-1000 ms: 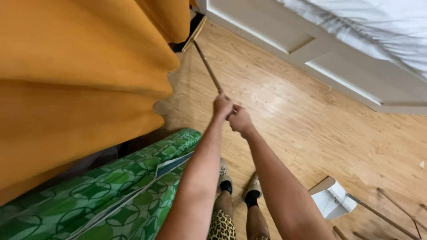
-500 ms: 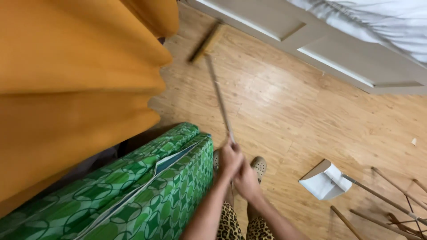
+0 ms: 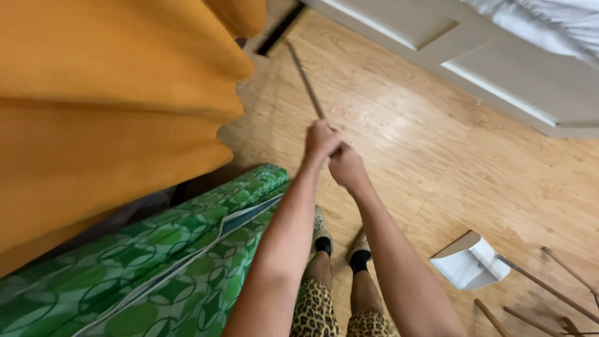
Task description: The person sweeps the wooden floor with a broom and dustpan, moving around furniture and a bed. They briefly lift a green patterned mattress to sweep underneath, then resume sweeping and collect debris into the dustpan.
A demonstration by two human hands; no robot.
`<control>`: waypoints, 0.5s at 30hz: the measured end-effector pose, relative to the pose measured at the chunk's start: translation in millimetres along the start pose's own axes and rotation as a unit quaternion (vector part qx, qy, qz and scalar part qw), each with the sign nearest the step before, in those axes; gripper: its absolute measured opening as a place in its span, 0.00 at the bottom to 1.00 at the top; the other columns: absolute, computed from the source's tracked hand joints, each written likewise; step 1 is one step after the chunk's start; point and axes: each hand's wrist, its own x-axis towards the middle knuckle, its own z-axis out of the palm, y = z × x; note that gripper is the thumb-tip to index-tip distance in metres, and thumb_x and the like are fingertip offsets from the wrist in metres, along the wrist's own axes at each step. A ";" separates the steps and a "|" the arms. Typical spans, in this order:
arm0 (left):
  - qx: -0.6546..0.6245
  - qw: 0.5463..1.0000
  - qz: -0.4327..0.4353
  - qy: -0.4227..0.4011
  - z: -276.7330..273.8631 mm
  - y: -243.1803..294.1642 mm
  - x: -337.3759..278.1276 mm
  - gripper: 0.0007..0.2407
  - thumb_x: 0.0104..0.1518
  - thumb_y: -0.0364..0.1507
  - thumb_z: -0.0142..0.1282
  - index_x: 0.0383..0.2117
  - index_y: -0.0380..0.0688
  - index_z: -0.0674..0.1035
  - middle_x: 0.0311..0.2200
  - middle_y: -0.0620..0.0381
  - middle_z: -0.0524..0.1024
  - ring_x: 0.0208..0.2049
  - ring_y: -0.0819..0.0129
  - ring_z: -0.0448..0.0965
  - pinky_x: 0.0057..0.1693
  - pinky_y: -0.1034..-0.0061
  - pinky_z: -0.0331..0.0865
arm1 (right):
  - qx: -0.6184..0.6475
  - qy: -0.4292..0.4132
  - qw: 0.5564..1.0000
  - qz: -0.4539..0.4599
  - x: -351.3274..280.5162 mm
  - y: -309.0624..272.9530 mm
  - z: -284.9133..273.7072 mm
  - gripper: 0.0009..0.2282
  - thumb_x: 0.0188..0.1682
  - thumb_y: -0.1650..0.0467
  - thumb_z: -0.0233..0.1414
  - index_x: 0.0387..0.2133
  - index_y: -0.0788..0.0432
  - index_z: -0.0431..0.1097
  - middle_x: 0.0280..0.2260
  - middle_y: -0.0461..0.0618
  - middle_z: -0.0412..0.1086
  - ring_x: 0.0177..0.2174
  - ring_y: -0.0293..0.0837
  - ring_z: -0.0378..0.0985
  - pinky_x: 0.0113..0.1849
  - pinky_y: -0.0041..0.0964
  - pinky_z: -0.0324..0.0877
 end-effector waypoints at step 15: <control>0.019 0.998 -0.033 0.043 -6.8 -30.7 -50.0 0.15 0.52 0.26 0.52 0.44 0.31 0.78 0.31 0.32 0.80 0.35 0.39 0.82 0.42 0.53 0.76 | 0.018 -0.053 0.997 -0.052 -34.2 29.6 27.4 0.17 0.53 0.72 0.44 0.55 0.66 0.63 0.41 0.74 0.74 0.41 0.68 0.79 0.44 0.56 0.73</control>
